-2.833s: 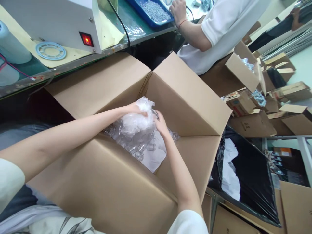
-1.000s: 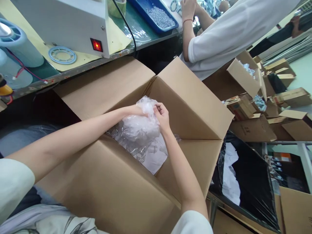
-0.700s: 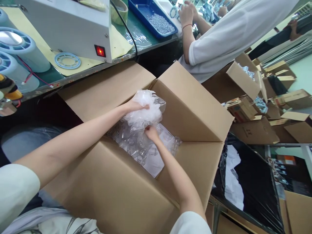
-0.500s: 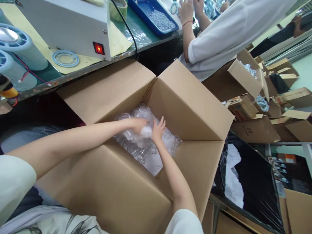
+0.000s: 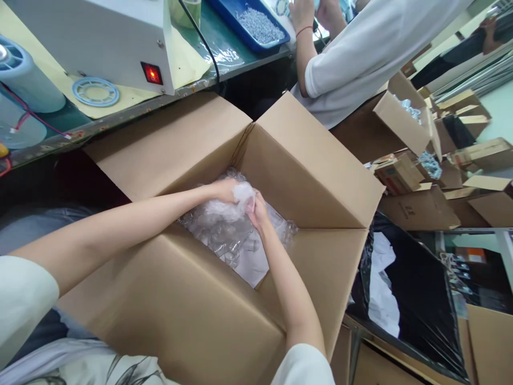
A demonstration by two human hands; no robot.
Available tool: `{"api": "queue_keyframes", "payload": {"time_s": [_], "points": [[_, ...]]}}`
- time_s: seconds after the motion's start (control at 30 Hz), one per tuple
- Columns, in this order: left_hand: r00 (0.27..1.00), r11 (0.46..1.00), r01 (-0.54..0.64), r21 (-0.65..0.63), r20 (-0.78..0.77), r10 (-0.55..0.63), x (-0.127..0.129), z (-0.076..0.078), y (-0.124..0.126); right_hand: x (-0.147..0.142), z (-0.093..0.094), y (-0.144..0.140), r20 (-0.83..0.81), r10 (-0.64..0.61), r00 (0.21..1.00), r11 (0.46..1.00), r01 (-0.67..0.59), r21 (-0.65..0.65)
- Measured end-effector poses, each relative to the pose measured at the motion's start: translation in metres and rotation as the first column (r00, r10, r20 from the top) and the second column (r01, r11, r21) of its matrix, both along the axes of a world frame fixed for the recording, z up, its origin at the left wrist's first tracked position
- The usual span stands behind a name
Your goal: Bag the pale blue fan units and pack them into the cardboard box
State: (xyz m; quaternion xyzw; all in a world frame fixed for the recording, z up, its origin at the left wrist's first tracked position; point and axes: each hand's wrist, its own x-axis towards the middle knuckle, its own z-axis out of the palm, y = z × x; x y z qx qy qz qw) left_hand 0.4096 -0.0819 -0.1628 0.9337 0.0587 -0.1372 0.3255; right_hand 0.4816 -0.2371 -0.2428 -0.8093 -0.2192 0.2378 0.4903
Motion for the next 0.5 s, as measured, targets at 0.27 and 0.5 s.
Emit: {"api": "queue_keyframes", "payload": {"time_s": [0.27, 0.5], "points": [[0.975, 0.972, -0.171, 0.159, -0.112, 0.19, -0.006, 0.006, 0.013, -0.041, -0.037, -0.016, -0.065, 0.15, 0.986, 0.931, -0.163, -0.325], [0.963, 0.998, 0.046, 0.031, -0.267, -0.036, -0.011, -0.029, -0.003, -0.061, -0.042, -0.043, -0.015, 0.315, 0.949, 0.767, -0.264, -0.585]]}}
